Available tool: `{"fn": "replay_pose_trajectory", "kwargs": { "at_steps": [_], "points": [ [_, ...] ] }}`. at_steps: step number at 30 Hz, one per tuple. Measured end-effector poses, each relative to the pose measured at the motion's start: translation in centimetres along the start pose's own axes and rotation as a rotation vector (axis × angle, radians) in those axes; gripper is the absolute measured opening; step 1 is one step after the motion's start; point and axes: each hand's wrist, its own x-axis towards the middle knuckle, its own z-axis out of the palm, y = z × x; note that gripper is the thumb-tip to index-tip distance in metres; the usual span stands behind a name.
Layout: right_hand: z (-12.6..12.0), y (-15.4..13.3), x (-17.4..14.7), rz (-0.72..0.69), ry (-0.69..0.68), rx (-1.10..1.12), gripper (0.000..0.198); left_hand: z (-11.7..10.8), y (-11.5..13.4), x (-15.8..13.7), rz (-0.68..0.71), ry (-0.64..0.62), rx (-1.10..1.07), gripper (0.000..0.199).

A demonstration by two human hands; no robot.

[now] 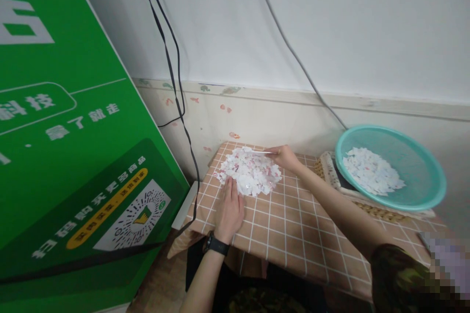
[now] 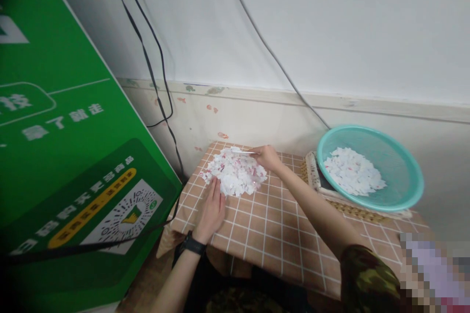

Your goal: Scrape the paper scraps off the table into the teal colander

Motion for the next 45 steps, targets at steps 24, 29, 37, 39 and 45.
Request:
{"fn": "replay_pose_trajectory", "kwargs": {
  "at_steps": [24,29,37,39,45],
  "points": [
    [4.0,1.1,-10.7,-0.325,0.046,-0.357,0.039,-1.4,0.9,0.4,0.112,-0.087,0.197,0.052],
    [3.0,0.9,-10.6,-0.283,0.113,-0.249,0.037,-1.4,0.9,0.5,0.114,-0.077,0.142,0.053],
    [4.0,-0.6,-7.2,-0.285,0.167,-0.141,0.043,-0.9,0.8,0.4,0.023,-0.006,-0.092,0.055],
    [4.6,-0.4,-7.1,-0.355,0.106,-0.149,0.043,-0.8,0.7,0.3,-0.004,0.012,-0.142,0.055],
    [3.9,1.5,-7.5,-0.389,0.051,-0.129,0.040,-0.2,0.0,0.2,-0.011,0.015,-0.163,0.055]
  ]
}}
